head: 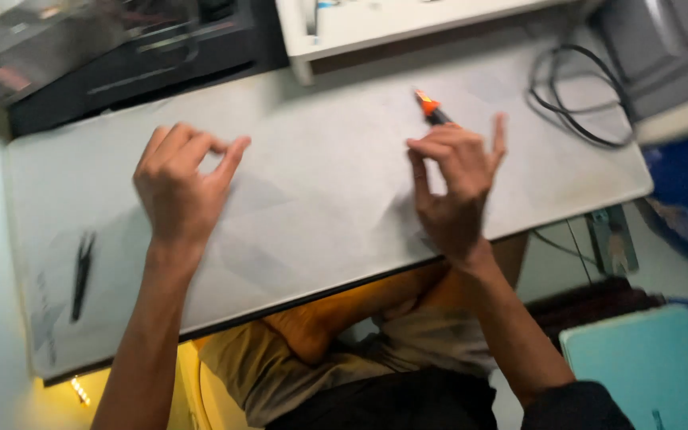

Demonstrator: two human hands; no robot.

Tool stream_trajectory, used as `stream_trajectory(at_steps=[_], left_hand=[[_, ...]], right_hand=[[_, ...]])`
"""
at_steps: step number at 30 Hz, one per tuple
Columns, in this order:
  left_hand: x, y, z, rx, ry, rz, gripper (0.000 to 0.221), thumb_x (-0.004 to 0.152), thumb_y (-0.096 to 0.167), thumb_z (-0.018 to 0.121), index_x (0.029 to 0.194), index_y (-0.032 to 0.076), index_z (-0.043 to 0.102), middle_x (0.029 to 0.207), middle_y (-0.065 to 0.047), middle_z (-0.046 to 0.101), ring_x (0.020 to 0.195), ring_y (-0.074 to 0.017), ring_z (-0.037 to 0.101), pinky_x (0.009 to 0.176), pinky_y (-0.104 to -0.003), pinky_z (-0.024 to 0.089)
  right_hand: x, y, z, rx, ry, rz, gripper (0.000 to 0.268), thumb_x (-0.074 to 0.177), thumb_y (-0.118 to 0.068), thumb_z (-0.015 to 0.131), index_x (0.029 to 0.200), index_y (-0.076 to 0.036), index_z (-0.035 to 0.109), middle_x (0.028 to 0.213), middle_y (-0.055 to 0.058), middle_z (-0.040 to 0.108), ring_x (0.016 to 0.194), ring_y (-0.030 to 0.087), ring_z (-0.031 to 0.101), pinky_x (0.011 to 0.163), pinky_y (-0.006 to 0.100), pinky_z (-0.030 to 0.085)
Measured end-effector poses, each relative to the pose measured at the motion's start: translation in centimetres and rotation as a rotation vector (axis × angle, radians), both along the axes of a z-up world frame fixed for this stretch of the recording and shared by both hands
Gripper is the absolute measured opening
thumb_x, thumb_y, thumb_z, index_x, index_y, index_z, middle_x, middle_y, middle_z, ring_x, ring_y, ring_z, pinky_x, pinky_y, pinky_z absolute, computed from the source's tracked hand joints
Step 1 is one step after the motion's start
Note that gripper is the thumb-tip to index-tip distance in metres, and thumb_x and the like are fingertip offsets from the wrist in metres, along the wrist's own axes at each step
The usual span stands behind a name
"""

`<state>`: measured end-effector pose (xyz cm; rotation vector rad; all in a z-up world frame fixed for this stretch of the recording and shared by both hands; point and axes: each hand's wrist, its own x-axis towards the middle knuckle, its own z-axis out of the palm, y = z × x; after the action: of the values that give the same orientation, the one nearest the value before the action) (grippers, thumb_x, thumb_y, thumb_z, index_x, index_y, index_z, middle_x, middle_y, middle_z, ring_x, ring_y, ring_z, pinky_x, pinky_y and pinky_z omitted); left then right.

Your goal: Unscrewing the bottom panel of a laptop using a manual screwdriver to prepare for repair.

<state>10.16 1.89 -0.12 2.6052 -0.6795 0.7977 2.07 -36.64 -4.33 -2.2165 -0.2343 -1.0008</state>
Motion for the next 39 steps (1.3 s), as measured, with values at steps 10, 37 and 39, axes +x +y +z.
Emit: stream_trajectory(at_steps=[10,37,39], left_hand=[[-20.5,-30.5,-2.8,-0.550,0.933,-0.911,0.042,0.102,-0.005,0.063,0.142,0.006,0.054,0.154,-0.025,0.058,0.137,-0.0385,0.068,0.118,-0.048,0.060],[-32.3,-57.0,-21.1,0.241,1.171,-0.671,0.094,0.102,0.087,0.059,0.129,-0.003,0.060,0.131,-0.034,0.071,0.121,-0.0531,0.072,0.108,-0.061,0.058],[-31.2,-55.0,-18.4,0.188,1.285,-0.731,0.096,0.100,0.085,0.056,0.146,0.000,0.056,0.123,-0.029,0.075,0.107,-0.0515,0.079,0.095,-0.062,0.061]], right_hand=[[-24.6,-6.4,-5.0,0.526,0.165,0.267,0.013,0.112,-0.027,0.077,0.105,-0.017,0.082,0.114,0.013,0.080,0.116,0.053,0.081,0.111,0.072,0.059],[-65.9,-17.6,-16.0,0.326,1.009,-1.593,0.067,0.129,-0.061,0.076,0.121,0.005,0.075,0.096,0.017,0.076,0.079,0.036,0.072,0.084,0.049,0.060],[-66.0,-15.5,-16.0,0.408,0.931,-1.554,0.059,0.127,-0.052,0.083,0.123,0.006,0.074,0.096,0.016,0.073,0.077,0.032,0.068,0.078,0.046,0.058]])
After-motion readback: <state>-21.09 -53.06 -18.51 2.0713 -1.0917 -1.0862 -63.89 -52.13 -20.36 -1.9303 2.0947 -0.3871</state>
